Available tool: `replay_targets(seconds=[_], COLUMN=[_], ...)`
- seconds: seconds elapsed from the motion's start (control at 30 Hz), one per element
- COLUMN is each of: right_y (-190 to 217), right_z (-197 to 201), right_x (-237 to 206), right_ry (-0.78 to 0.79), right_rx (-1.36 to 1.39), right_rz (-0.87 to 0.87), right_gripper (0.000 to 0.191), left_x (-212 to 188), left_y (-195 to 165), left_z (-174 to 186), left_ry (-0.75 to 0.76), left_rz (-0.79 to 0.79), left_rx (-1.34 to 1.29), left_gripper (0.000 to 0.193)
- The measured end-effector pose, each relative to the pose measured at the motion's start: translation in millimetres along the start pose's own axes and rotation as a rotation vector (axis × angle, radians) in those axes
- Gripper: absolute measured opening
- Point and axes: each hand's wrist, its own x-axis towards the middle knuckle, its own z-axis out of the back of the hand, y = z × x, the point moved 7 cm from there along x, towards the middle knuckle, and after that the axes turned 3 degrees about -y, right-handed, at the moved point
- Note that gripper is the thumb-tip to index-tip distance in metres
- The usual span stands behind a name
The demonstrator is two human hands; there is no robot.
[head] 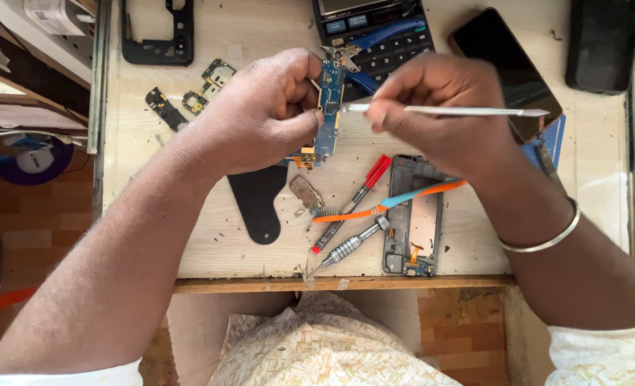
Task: The person holds a disassembled phone motherboard in one hand and uses a thin metal probe to scrape and clean components and connectors on the board. They work over a cluttered repair bench with phone frames, a screwdriver, brushes, and a calculator nearby, repositioning the board repeatedly to treat different areas.
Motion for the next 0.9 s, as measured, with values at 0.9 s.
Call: replay_targets(seconds=[0.9], right_y=[-2.1], right_z=[-7.7], right_x=[-1.2], right_ry=[0.067], right_rx=[0.027], right_rz=[-0.058], right_gripper=[0.012], left_x=[2.8], left_y=[1.9], left_z=[3.5], left_ry=[-0.069], left_rz=[0.066], left_rx=[-0.111], left_gripper=[0.024])
